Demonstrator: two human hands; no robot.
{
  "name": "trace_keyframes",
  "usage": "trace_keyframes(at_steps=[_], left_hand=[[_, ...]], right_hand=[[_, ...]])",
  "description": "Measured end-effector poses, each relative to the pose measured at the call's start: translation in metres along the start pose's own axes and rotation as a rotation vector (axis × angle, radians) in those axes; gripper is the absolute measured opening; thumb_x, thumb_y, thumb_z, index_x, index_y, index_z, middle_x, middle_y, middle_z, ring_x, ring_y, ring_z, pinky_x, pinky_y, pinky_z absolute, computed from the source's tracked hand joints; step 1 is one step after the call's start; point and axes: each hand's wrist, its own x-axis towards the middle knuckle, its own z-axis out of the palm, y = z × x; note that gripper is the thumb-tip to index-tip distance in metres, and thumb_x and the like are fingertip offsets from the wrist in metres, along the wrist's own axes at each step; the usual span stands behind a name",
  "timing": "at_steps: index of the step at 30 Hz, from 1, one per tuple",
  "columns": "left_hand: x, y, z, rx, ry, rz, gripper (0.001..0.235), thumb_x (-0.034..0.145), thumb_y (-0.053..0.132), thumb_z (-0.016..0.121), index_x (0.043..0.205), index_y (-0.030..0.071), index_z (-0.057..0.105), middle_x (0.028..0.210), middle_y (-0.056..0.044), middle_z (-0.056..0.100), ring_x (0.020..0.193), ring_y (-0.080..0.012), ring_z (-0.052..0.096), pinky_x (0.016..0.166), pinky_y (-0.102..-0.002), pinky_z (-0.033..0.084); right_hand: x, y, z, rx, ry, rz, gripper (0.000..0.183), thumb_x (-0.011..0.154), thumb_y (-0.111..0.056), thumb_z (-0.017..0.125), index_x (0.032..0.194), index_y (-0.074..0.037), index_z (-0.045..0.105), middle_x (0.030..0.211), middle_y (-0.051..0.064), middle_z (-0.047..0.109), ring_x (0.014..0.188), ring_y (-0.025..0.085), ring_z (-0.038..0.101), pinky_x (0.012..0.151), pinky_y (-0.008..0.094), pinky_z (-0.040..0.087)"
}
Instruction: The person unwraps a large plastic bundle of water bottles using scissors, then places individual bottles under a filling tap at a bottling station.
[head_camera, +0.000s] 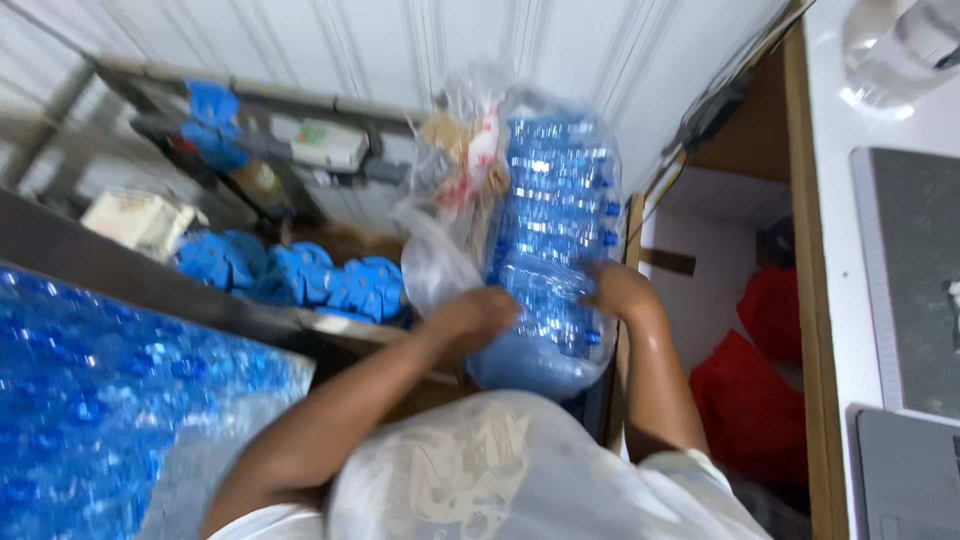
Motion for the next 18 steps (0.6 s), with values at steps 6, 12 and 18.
trace_keyframes(at_steps=[6, 12, 18], left_hand=[[0.062, -0.013, 0.085, 0.406, -0.604, -0.183, 0.081, 0.087, 0.067, 0.081, 0.151, 0.023, 0.058, 0.126, -0.006, 0.078, 0.121, -0.0352, 0.070, 0.106, -0.056, 0.050], [0.072, -0.021, 0.077, 0.369, -0.538, -0.344, 0.077, 0.074, 0.063, 0.094, 0.131, 0.018, 0.069, 0.124, -0.006, 0.071, 0.114, -0.0365, 0.076, 0.090, -0.053, 0.061], [0.060, 0.009, -0.011, -1.012, 0.071, -0.264, 0.057, 0.093, 0.012, 0.093, 0.138, -0.001, 0.062, 0.143, -0.023, 0.064, 0.124, -0.0462, 0.071, 0.100, -0.062, 0.060]], right_hand=[[-0.042, -0.001, -0.045, -0.053, 0.481, 0.044, 0.065, 0.086, -0.038, 0.089, 0.147, -0.032, 0.069, 0.161, 0.017, 0.054, 0.147, 0.049, 0.051, 0.113, 0.070, 0.041], [-0.073, -0.023, -0.058, 0.189, 1.104, -0.181, 0.059, 0.099, -0.039, 0.079, 0.152, -0.018, 0.064, 0.153, 0.021, 0.050, 0.144, 0.051, 0.046, 0.117, 0.064, 0.036], [-0.101, -0.055, -0.080, 0.384, 1.418, -0.678, 0.081, 0.098, -0.056, 0.074, 0.151, 0.002, 0.055, 0.157, 0.025, 0.050, 0.155, 0.048, 0.043, 0.131, 0.056, 0.033]])
